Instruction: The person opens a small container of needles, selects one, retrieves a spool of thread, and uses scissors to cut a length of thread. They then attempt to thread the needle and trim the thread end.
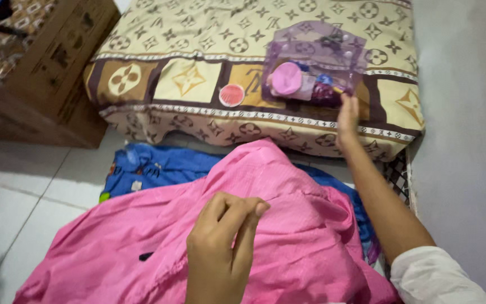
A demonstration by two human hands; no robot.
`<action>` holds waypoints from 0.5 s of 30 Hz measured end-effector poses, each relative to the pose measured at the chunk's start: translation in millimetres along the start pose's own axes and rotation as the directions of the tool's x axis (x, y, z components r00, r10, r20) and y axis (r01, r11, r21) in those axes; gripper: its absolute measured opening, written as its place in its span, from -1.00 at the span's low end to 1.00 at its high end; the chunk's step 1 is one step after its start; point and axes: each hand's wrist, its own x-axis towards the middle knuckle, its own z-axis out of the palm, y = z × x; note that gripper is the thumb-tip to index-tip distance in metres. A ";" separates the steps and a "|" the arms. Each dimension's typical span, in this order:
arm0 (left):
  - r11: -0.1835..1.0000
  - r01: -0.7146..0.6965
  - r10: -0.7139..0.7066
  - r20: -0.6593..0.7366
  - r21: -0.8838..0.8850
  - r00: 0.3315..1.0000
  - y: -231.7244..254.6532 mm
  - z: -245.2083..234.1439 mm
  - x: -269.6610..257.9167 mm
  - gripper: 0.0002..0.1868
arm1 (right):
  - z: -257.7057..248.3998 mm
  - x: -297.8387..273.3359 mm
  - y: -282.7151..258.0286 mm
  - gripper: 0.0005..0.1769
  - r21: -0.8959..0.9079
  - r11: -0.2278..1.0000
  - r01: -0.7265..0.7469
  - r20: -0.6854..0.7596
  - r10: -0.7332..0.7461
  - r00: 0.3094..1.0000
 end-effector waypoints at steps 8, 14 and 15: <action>0.990 -0.103 0.101 0.031 0.098 0.994 -30.2 3.4 12.7 -0.92 | -8.4 78.5 -20.0 -0.59 -0.079 0.950 0.302 -0.023 -0.304 0.952; 0.993 -0.049 0.051 -0.016 0.110 0.999 -54.8 1.0 1.8 -0.91 | 11.3 114.7 -32.4 -0.70 -0.775 0.632 0.007 -0.130 -0.171 0.977; 0.990 -0.080 0.085 -0.043 0.115 0.995 -60.1 0.8 1.0 -0.91 | 17.6 119.2 -30.6 -0.73 -0.787 0.616 -0.027 -0.158 -0.159 0.975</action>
